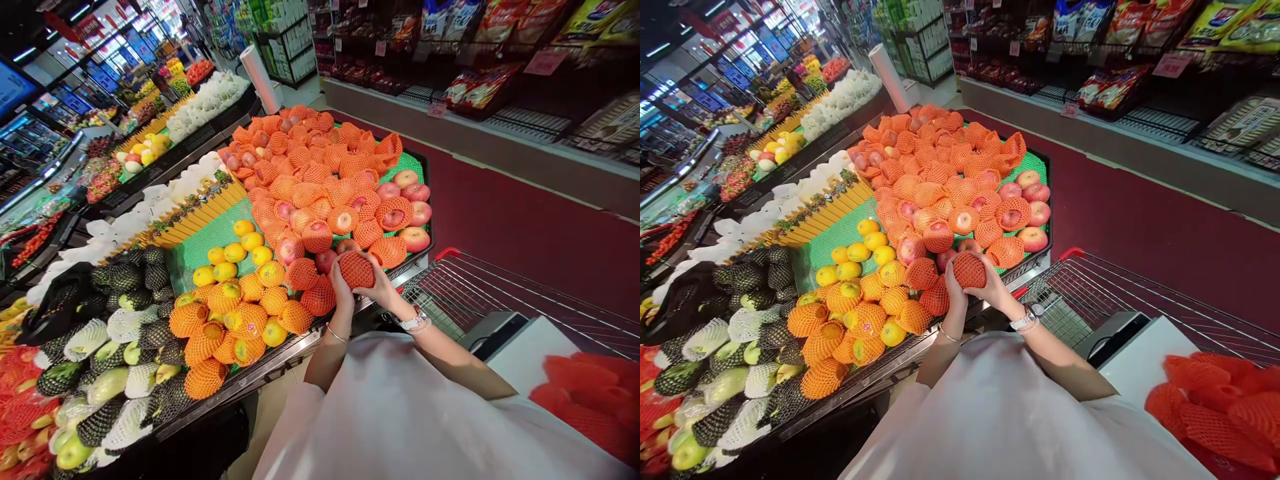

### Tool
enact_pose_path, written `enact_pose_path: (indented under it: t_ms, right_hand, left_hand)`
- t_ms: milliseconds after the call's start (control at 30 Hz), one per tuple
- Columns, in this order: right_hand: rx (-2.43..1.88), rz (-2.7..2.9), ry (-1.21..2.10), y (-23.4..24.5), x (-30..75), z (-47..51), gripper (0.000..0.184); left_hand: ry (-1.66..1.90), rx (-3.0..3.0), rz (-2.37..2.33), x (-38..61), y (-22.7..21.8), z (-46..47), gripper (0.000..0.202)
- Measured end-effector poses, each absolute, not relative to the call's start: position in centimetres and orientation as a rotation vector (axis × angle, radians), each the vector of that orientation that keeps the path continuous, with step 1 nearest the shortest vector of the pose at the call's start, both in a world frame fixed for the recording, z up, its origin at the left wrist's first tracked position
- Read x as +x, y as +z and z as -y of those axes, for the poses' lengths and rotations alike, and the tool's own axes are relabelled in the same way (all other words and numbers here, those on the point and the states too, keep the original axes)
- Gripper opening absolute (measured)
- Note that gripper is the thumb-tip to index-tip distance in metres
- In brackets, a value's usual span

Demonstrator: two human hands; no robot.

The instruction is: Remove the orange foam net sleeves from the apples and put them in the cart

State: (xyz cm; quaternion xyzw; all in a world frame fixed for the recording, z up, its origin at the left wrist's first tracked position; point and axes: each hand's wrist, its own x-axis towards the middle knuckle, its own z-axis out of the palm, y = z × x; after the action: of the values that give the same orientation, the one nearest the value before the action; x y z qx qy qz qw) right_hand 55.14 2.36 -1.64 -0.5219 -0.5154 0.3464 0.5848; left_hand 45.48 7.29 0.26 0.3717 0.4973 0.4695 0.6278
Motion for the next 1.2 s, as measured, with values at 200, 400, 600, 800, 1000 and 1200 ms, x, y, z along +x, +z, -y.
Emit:
enact_pose_path:
  t_ms: [200,400,600,800,1000,1200]
  right_hand:
    - [-1.336,1.225,0.751,-3.8,56.6,-3.3,0.083]
    - [-1.424,1.305,0.657,-6.1,57.8,-4.7,0.079]
    - [-1.446,1.392,0.656,-6.1,59.1,-4.9,0.08]
    - [-1.4,1.607,0.621,-4.5,59.9,-4.6,0.071]
    - [-1.681,1.759,0.65,-3.8,59.1,-4.2,0.079]
    - [-1.929,1.664,0.492,-1.2,57.1,-2.0,0.063]
  left_hand:
    - [1.062,1.052,-1.104,45.8,0.2,-8.6,0.027]
    - [1.122,1.345,-1.054,44.2,0.6,-10.3,0.02]
    - [0.82,1.622,-0.909,44.4,0.0,-10.6,0.033]
    - [0.563,2.055,-1.033,44.4,-1.6,-10.6,0.041]
    - [0.243,2.447,-1.203,44.9,-1.9,-10.7,0.037]
    - [0.178,2.638,-1.156,45.5,-1.1,-10.8,0.044]
